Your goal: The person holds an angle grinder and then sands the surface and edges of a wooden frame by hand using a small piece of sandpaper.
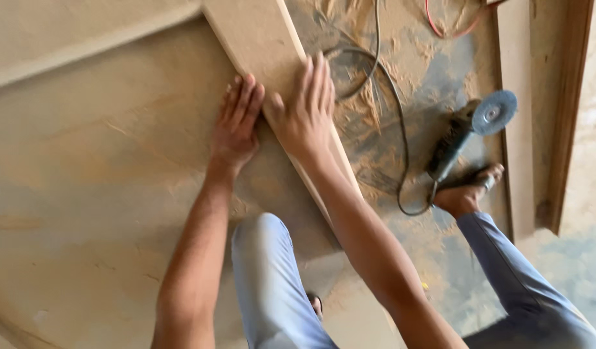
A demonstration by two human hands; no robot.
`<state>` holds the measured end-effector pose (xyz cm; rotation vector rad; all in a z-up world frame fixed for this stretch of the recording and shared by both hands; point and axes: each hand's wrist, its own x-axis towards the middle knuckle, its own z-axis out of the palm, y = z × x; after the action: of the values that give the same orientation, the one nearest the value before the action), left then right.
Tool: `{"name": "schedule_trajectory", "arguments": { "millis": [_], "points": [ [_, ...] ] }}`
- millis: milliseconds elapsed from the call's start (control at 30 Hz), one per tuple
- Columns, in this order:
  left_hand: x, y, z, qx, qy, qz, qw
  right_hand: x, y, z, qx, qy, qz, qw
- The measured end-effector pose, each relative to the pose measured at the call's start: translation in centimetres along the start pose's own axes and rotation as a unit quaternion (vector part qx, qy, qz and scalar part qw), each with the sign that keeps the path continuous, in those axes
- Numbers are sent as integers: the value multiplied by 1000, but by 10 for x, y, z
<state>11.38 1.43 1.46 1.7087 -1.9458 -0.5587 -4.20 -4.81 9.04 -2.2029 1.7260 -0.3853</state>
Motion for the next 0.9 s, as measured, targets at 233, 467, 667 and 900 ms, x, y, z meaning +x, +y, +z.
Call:
{"name": "schedule_trajectory", "arguments": {
  "millis": [233,467,667,900],
  "points": [
    [1,2,-2,9,15,18,1000,-112,21,-70,-40,-128,74,988],
    [1,0,-1,37,-7,9,999,-5,20,-9,70,-113,68,989],
    [1,1,0,27,14,17,999,-126,54,-89,101,-158,131,974],
    [-3,-6,0,35,-7,9,999,24,6,5,102,-99,66,988]
  ]
}}
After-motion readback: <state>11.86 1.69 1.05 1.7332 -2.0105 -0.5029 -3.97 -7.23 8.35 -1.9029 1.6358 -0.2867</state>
